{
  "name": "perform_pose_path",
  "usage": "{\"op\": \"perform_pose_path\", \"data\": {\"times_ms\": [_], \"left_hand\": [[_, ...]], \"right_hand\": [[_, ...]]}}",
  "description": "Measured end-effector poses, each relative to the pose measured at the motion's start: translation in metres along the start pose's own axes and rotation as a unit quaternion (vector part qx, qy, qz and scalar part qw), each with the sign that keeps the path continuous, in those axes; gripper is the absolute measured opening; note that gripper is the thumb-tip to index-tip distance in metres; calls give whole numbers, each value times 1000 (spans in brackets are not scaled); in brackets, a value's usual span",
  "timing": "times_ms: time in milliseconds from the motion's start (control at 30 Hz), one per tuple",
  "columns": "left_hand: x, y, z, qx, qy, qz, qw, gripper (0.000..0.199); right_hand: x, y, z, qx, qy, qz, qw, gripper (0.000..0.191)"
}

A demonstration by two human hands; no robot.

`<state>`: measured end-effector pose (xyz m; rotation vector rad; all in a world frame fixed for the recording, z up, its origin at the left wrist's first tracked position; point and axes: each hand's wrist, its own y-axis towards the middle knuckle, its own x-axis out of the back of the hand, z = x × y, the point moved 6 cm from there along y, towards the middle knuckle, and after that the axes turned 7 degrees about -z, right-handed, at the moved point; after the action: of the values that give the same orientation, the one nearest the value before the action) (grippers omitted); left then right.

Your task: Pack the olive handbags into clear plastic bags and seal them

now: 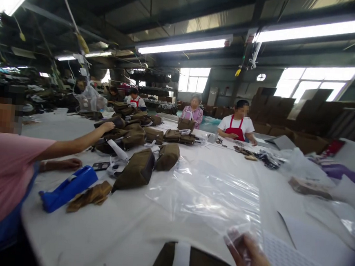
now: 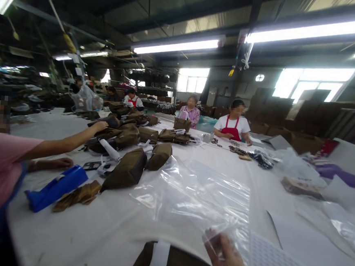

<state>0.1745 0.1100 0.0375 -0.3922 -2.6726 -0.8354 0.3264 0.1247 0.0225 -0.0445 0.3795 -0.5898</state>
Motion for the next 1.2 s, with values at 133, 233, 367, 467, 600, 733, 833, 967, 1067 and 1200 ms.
{"op": "perform_pose_path", "data": {"times_ms": [133, 233, 367, 467, 600, 733, 833, 967, 1067, 1200], "left_hand": [[67, -46, 5, 61, -3, -26, 998, 37], [119, -43, 24, 77, 22, -50, 996, 23], [140, -12, 67, 62, 151, -93, 982, 56], [122, 4, 83, 13, 151, -9, 988, 53], [117, 7, 80, -63, 147, 58, 986, 27], [128, 7, 87, -66, 185, 37, 980, 40], [121, 9, 102, -63, 205, 73, 974, 54], [109, 22, 110, -49, 132, 104, 985, 25], [117, 48, 98, -19, 95, 37, 995, 17], [140, 105, 63, 17, 58, -48, 997, 27]], "right_hand": [[50, -1, 0, -194, 122, -64, 971, 36], [84, -14, 3, -243, 127, -47, 960, 36], [119, -32, -9, -272, 133, -80, 950, 45], [137, -36, -17, -254, 122, -86, 956, 47], [157, -34, -15, -199, 87, -96, 971, 41], [158, -35, -13, -188, 71, -127, 971, 43], [148, -37, -15, -178, 55, -108, 977, 45], [152, -38, -22, -184, 39, -94, 978, 49], [173, -27, -24, -194, 49, -181, 963, 48], [182, 10, 0, -146, 55, -263, 952, 41]]}}
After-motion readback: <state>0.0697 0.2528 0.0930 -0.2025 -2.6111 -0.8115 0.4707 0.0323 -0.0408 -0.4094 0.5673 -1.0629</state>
